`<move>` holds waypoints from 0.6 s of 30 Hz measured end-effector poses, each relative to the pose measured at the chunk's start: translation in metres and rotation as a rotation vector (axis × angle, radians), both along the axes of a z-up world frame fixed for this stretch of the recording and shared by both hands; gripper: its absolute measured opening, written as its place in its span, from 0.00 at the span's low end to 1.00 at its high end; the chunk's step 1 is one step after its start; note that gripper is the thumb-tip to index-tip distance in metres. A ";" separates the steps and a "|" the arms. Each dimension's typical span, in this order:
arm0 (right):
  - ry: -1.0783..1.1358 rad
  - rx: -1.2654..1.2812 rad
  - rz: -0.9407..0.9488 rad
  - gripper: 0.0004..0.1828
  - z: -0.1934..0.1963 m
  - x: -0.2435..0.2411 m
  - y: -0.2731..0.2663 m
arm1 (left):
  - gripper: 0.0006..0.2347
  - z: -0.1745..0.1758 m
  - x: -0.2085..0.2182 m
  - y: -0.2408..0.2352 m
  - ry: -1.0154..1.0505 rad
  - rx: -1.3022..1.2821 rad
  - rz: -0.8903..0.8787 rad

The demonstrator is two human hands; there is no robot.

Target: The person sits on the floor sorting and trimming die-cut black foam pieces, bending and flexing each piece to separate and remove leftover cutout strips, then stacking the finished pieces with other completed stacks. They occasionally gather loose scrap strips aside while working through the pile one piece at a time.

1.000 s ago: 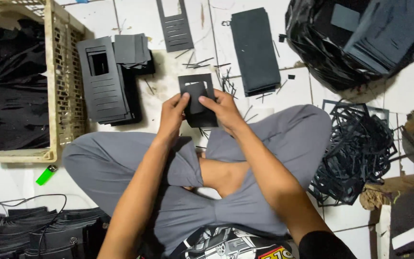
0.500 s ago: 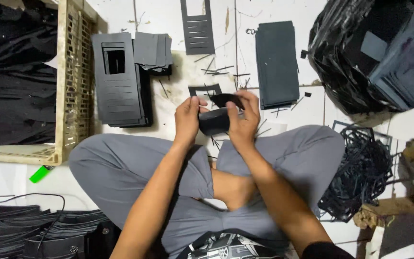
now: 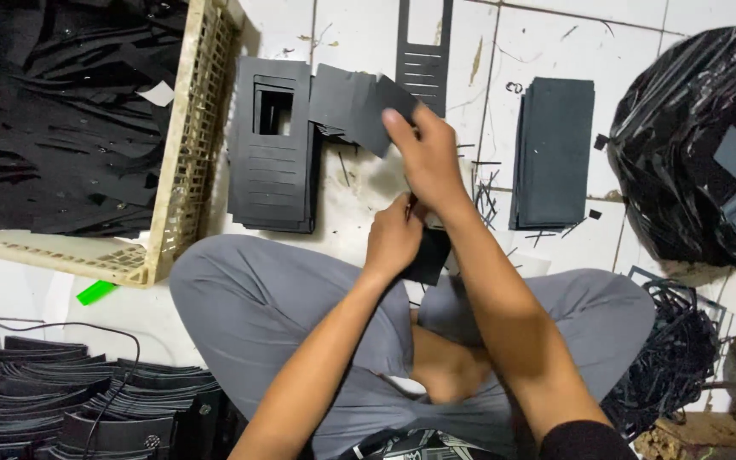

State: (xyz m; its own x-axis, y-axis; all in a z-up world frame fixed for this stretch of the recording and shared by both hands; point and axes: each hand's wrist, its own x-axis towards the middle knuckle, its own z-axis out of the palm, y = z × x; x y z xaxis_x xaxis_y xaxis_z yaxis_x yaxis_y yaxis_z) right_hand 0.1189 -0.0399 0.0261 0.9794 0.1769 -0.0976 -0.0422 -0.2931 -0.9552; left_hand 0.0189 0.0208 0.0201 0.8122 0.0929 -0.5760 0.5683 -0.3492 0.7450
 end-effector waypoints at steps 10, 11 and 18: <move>0.427 -0.369 0.035 0.49 -0.038 0.038 0.055 | 0.25 0.000 0.004 0.004 -0.125 0.212 0.076; 0.529 -0.305 0.036 0.54 -0.027 0.035 0.066 | 0.25 -0.010 0.004 0.004 -0.121 0.143 0.218; 0.754 -0.166 -0.119 0.63 -0.031 0.041 0.093 | 0.24 -0.045 0.002 0.011 -0.270 0.052 0.659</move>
